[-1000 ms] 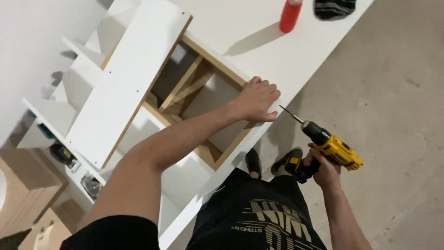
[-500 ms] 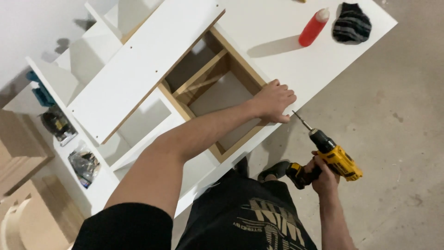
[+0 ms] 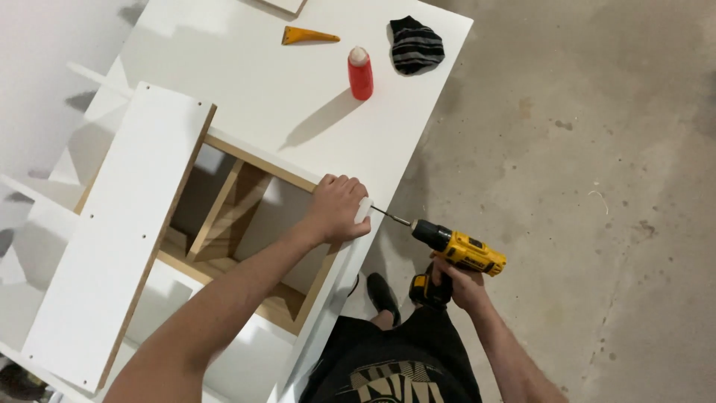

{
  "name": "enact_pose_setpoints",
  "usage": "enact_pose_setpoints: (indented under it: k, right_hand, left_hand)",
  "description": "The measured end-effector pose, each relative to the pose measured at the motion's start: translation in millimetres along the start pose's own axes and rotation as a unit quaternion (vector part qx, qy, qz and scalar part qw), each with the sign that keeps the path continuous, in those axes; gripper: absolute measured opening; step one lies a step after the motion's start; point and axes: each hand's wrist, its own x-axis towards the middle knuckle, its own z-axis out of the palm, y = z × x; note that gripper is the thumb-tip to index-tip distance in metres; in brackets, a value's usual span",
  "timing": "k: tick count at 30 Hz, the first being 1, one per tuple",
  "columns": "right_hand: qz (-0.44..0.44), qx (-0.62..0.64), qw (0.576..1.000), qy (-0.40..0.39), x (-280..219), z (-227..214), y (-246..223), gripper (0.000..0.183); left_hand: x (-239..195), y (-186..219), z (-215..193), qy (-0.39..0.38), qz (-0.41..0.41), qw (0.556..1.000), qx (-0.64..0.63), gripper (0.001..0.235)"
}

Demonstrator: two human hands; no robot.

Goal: Assembling a white wooden shelf unit by applying wood glue to joints and fastening panels with a power drill.

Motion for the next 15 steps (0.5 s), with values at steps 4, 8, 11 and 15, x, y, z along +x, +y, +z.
enact_pose_setpoints:
  k: [4,8,11,15]
  right_hand:
    - [0.009,-0.011,1.000,-0.004,0.1,13.8,-31.5,0.044]
    - [0.010,-0.018,1.000,-0.002,-2.0,7.3,-19.9,0.042]
    - [0.027,-0.018,0.999,0.016,1.1,13.8,-33.9,0.046]
    - [0.049,0.001,0.999,-0.001,3.3,2.3,-18.3,0.046]
  left_hand:
    - [0.9,-3.8,3.1,-0.037,-0.011,0.999,0.008,0.057]
    - [0.4,0.4,-8.3,-0.077,-0.014,0.997,-0.010,0.057]
    - [-1.0,1.2,-5.1,-0.023,0.003,1.000,0.008,0.050]
    - [1.7,4.6,-15.0,-0.079,-0.021,0.997,0.000,0.052]
